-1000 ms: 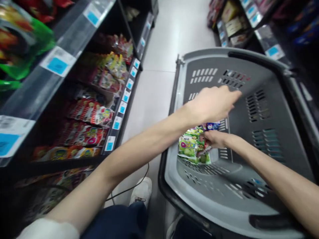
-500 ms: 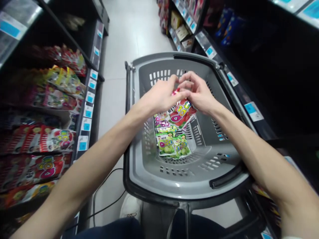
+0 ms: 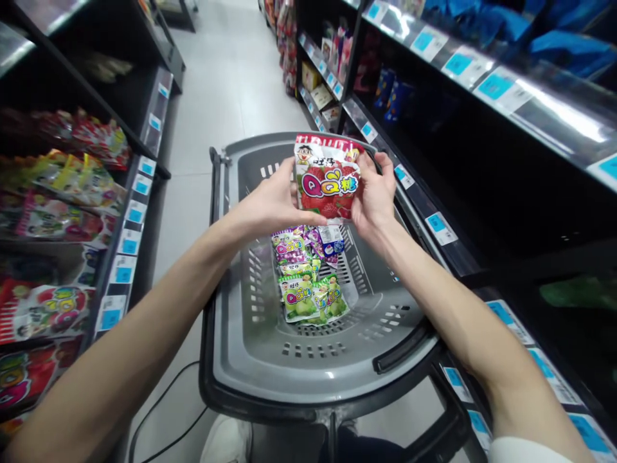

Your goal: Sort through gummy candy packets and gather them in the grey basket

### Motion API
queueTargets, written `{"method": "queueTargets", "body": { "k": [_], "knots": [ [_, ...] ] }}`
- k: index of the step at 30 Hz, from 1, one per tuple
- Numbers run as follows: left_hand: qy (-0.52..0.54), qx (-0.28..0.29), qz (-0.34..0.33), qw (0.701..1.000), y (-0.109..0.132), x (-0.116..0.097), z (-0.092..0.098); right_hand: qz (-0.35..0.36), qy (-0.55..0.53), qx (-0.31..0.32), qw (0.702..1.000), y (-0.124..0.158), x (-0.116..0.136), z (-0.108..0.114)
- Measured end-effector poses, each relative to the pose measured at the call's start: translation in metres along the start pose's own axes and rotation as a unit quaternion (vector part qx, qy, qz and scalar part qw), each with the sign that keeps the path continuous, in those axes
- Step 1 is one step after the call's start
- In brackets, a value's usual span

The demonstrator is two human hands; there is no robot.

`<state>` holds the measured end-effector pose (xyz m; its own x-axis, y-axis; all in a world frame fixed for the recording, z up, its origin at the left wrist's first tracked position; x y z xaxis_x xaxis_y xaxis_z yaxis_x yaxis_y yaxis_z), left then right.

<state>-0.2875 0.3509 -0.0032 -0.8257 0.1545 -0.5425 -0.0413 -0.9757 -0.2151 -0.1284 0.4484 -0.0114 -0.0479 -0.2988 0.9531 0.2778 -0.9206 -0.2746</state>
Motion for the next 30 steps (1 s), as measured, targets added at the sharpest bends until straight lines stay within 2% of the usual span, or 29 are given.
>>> {"method": "queueTargets", "body": {
  "k": [3, 9, 15, 19, 23, 27, 30],
  "knots": [
    [0.025, 0.010, -0.021, 0.999, 0.001, 0.000, 0.000, 0.006, -0.092, -0.004, 0.996, 0.003, 0.002, -0.001],
    [0.045, -0.022, -0.040, 0.998, 0.001, 0.002, 0.003, 0.003, -0.224, 0.005, 0.974, 0.017, 0.028, -0.017],
    [0.022, -0.028, -0.055, 0.998, 0.002, 0.005, -0.005, -0.056, -0.313, 0.011, 0.948, 0.026, 0.019, -0.032],
    [-0.014, -0.012, -0.073, 0.997, 0.003, 0.007, -0.009, -0.064, -0.323, -0.023, 0.944, 0.028, 0.012, -0.031],
    [-0.045, 0.000, -0.075, 0.996, 0.003, 0.011, -0.010, -0.081, -0.325, -0.032, 0.942, 0.029, 0.009, -0.032],
    [-0.032, -0.005, -0.099, 0.995, 0.003, 0.010, -0.010, -0.095, -0.328, -0.036, 0.939, 0.027, 0.006, -0.032],
    [-0.023, 0.012, -0.086, 0.996, 0.003, 0.010, -0.010, -0.091, -0.333, -0.040, 0.938, 0.026, 0.005, -0.032]
  ]
}}
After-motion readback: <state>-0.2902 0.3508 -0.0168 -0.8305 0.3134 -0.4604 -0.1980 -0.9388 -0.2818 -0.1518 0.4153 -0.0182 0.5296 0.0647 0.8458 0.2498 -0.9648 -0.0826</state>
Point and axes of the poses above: each hand's wrist, its own y-axis away from the middle knuckle, its own z-axis out of the back of the hand, x = y × z, the point moved 5 cm from there along -y, towards the middle knuckle, and after that the axes turned 15 degrees about -y, right-handed, at the moved point
